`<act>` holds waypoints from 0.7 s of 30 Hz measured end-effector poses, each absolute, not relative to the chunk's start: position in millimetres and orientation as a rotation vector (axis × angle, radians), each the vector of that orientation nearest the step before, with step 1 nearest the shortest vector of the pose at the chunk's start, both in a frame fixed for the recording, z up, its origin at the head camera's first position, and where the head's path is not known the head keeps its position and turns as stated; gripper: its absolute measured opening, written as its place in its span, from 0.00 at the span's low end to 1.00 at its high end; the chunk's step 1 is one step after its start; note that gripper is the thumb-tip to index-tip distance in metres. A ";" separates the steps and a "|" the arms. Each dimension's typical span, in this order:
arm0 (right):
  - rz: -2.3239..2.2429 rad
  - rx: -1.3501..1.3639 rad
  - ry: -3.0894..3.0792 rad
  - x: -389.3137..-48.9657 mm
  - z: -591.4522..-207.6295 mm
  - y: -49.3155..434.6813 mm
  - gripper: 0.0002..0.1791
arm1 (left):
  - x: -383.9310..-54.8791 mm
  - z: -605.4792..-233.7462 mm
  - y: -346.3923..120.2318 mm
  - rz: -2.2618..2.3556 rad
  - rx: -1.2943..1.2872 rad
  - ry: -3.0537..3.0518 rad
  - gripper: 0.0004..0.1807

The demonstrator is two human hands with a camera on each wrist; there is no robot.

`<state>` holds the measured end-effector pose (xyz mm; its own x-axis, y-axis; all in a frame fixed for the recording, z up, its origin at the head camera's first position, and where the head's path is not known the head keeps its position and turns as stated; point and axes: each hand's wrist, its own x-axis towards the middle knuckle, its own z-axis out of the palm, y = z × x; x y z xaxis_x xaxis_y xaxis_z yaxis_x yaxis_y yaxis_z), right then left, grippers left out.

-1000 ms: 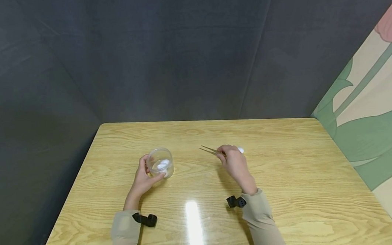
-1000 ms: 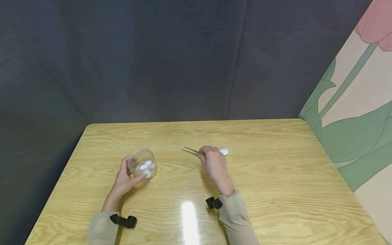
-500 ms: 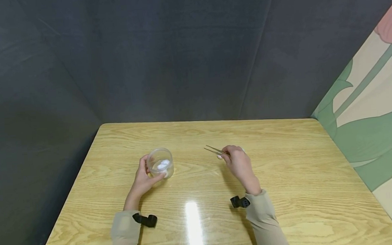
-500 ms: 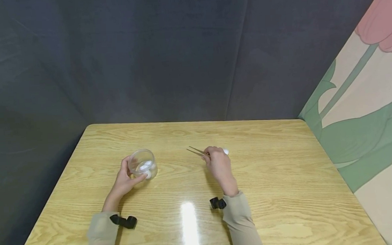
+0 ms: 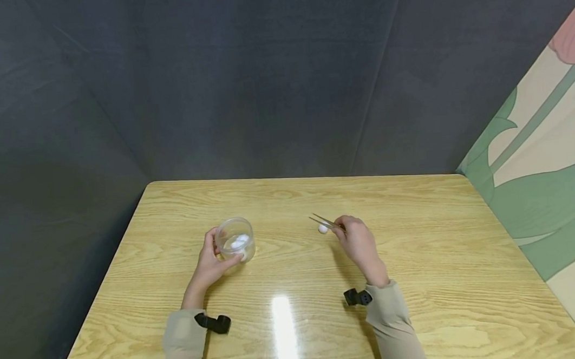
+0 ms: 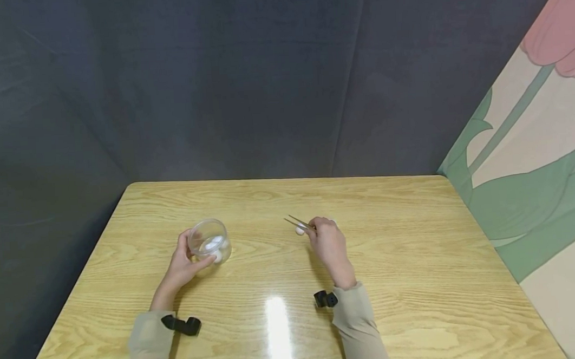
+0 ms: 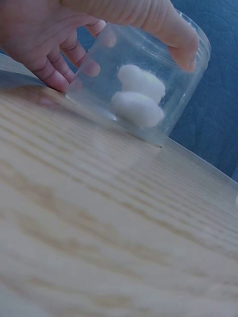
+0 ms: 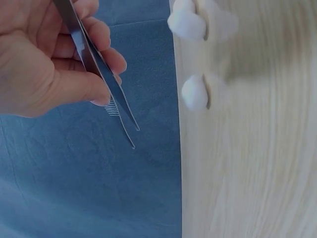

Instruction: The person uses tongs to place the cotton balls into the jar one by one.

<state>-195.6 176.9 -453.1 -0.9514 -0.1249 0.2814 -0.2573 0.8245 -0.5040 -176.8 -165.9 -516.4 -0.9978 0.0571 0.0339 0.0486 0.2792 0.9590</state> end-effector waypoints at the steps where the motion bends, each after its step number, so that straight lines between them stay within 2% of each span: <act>1: 0.814 0.297 -2.767 -195.2 -453.8 177.6 0.06 | -177.1 -517.2 -166.2 1.883 0.110 2.507 0.45; 6: 0.804 0.298 -2.767 -193.0 -457.5 179.6 0.07 | -176.5 -515.1 -165.7 1.877 0.102 2.513 0.45; 14: 0.752 0.219 -2.798 -192.1 -465.1 183.0 0.07 | -166.6 -488.4 -159.3 1.895 0.110 2.475 0.44; 21: 0.712 0.168 -2.830 -192.1 -469.9 187.5 0.07 | -176.2 -516.9 -165.8 1.854 0.140 2.555 0.45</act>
